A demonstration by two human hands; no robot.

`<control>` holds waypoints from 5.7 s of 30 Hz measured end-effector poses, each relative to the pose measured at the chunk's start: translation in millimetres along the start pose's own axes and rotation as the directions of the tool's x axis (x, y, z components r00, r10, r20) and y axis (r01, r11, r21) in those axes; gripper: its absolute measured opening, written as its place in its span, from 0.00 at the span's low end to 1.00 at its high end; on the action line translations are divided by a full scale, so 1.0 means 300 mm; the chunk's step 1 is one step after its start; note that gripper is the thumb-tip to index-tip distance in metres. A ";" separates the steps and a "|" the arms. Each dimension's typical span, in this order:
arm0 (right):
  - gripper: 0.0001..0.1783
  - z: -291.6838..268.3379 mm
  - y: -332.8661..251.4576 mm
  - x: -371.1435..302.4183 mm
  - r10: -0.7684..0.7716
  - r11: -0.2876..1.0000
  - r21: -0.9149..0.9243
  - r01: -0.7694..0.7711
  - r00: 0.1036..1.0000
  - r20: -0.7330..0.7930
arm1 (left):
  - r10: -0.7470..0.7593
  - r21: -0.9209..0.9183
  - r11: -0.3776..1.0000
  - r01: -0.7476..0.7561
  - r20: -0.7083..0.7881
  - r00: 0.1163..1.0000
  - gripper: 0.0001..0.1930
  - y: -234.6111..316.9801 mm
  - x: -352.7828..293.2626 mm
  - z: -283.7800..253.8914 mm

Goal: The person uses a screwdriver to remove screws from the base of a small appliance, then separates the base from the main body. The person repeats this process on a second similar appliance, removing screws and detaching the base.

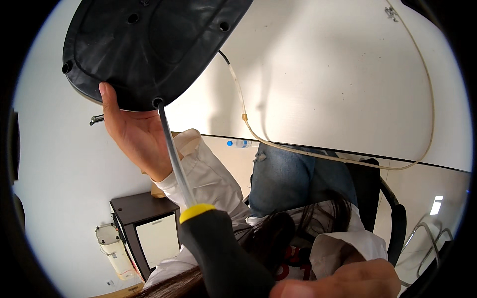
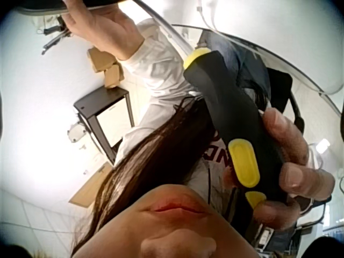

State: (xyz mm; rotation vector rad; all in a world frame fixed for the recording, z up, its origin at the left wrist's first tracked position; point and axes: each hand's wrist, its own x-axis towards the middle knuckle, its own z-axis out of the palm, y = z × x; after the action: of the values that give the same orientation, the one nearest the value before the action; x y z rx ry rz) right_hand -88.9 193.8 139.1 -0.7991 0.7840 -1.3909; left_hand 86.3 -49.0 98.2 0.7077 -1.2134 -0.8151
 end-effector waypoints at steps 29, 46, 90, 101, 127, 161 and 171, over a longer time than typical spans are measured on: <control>0.42 -0.025 -0.083 0.088 0.678 0.711 0.290 -0.641 0.734 -0.039 | 0.029 0.039 0.999 -0.028 -0.028 0.999 0.17 -0.009 -0.044 -0.002; 0.21 0.116 0.009 -0.025 0.089 0.979 -0.115 -0.171 0.855 -0.512 | 0.063 0.067 0.996 -0.061 -0.035 0.997 0.17 -0.026 -0.041 0.003; 0.45 -0.138 0.174 -0.036 -0.586 0.397 -0.917 -0.039 0.758 -0.286 | -0.015 0.032 0.999 0.018 -0.083 0.996 0.16 -0.022 -0.082 0.038; 0.27 -0.133 0.038 0.020 -0.471 0.275 -0.925 0.264 0.875 0.110 | -0.031 0.019 0.999 0.033 -0.099 0.995 0.16 -0.004 -0.090 0.056; 0.42 -0.169 0.052 0.020 -0.453 0.182 -0.964 0.193 0.887 0.092 | -0.023 0.033 0.999 0.027 -0.114 0.993 0.14 -0.026 -0.095 0.049; 0.27 -0.173 0.083 0.041 -0.574 0.259 -0.938 0.229 0.818 0.041 | -0.029 0.013 0.999 0.030 -0.072 0.997 0.14 -0.013 -0.114 0.089; 0.39 -0.193 0.056 0.017 -0.509 0.178 -0.958 0.223 0.854 0.104 | -0.015 0.048 0.999 0.018 -0.060 0.998 0.14 -0.023 -0.117 0.065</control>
State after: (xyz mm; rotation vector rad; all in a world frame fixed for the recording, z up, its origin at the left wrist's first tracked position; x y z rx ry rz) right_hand -129.3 187.8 94.5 -1.9316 1.8263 -1.3466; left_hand 61.1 -23.8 78.5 0.7772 -1.1779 -0.7747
